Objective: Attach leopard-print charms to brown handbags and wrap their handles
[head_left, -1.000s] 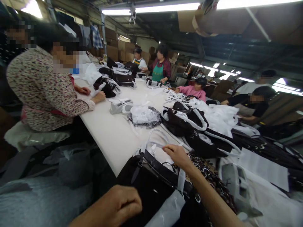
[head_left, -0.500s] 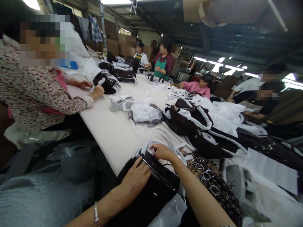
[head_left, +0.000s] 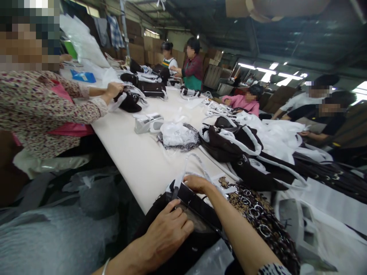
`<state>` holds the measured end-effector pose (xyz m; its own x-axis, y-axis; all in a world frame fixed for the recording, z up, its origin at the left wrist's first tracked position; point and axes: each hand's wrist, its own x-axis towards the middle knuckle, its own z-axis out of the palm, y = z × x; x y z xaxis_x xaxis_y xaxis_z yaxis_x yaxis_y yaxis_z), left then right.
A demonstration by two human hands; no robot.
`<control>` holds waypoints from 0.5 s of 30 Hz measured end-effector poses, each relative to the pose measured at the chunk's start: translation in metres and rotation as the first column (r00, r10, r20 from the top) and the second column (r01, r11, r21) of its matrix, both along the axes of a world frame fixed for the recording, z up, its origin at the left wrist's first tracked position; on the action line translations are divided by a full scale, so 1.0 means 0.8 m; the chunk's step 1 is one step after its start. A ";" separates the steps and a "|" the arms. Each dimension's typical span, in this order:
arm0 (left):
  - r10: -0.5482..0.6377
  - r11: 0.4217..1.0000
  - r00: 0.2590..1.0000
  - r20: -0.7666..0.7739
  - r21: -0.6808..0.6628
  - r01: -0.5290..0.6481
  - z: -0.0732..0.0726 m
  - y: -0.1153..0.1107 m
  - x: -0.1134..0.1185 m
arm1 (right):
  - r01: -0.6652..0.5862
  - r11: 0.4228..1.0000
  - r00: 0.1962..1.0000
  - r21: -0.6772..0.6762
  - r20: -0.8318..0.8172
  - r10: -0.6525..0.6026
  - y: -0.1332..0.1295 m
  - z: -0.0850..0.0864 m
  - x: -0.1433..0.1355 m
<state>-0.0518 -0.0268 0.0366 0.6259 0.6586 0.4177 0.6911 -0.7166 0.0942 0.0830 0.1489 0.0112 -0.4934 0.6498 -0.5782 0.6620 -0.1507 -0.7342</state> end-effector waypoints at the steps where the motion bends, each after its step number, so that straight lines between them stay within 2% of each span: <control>1: -0.004 1.000 1.000 0.001 0.001 0.004 0.003 -0.001 0.000 | -0.010 1.000 0.999 0.009 0.035 0.010 -0.001 0.005 -0.001; 3: 0.001 1.000 1.000 0.004 0.002 -0.001 0.007 -0.003 -0.002 | -0.004 0.998 0.992 0.057 0.124 -0.003 -0.003 0.018 0.003; 6: 0.032 0.999 0.999 0.018 0.004 -0.032 0.006 -0.004 -0.008 | 0.065 0.970 0.967 0.234 0.226 -0.119 -0.010 0.043 0.020; 8: 0.047 0.999 0.998 0.036 0.007 -0.048 0.005 -0.003 -0.011 | 0.122 0.901 0.933 0.416 0.263 -0.247 -0.021 0.056 0.038; 11: 0.074 0.997 0.996 0.050 0.001 -0.074 0.004 -0.001 -0.013 | 0.166 0.739 0.838 0.653 0.302 -0.455 -0.045 0.064 0.067; 12: 0.086 0.996 0.995 0.049 -0.008 -0.086 0.004 0.000 -0.012 | 0.182 0.705 0.808 0.686 0.304 -0.504 -0.052 0.063 0.076; 13: 0.094 0.996 0.994 0.048 -0.015 -0.093 0.004 0.000 -0.012 | 0.229 0.701 0.792 0.675 0.289 -0.537 -0.059 0.060 0.084; 15: 0.110 0.993 0.993 0.045 -0.037 -0.108 0.003 0.001 -0.011 | 0.382 0.753 0.794 0.535 0.227 -0.564 -0.070 0.051 0.097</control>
<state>-0.0604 -0.0256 0.0393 0.5299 0.7364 0.4205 0.7594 -0.6328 0.1513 0.1609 0.0932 0.0518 0.1302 0.9633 -0.2346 0.8155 -0.2386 -0.5273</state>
